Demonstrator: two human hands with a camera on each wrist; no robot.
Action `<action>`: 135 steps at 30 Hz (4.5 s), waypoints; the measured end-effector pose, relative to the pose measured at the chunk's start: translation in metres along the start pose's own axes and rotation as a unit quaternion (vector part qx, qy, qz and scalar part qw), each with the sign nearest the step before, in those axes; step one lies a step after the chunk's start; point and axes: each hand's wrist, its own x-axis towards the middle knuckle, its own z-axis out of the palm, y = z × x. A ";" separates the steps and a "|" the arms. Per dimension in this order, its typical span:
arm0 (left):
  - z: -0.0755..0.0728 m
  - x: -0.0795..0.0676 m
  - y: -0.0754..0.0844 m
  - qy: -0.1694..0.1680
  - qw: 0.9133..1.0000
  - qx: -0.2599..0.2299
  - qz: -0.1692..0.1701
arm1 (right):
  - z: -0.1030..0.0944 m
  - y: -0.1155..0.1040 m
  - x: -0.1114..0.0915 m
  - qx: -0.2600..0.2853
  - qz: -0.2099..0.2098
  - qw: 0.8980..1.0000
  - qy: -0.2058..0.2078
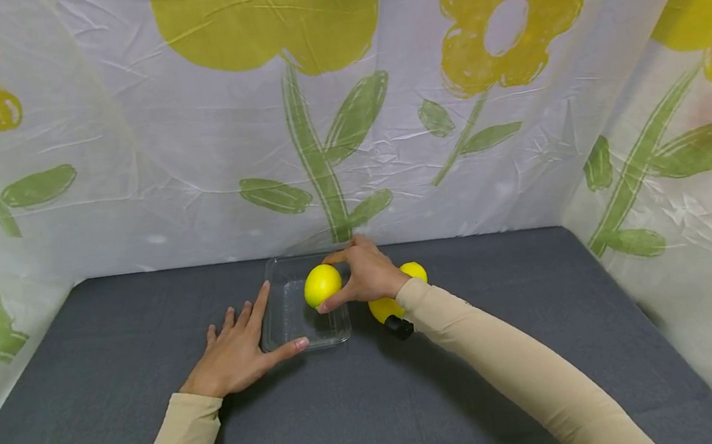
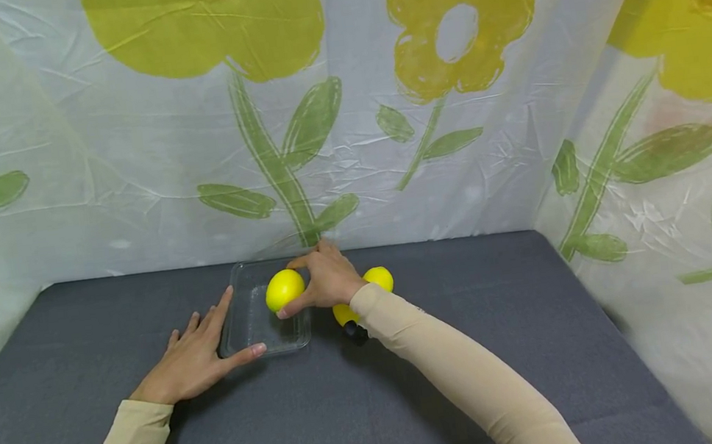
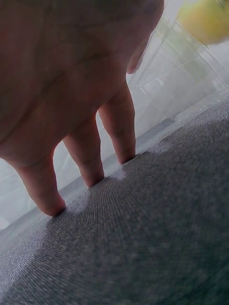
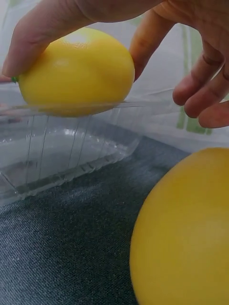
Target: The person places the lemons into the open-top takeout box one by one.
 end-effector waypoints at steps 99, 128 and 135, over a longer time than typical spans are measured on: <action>0.000 0.000 0.001 -0.002 1.000 -0.010 -0.002 | 0.002 0.100 -0.079 0.200 0.165 0.960 0.104; -0.001 -0.001 0.002 0.002 1.000 -0.010 0.004 | 0.002 0.099 -0.078 0.234 0.152 0.947 0.159; 0.001 -0.001 0.000 0.000 1.000 -0.011 0.002 | -0.006 0.097 -0.080 0.292 0.150 0.927 0.182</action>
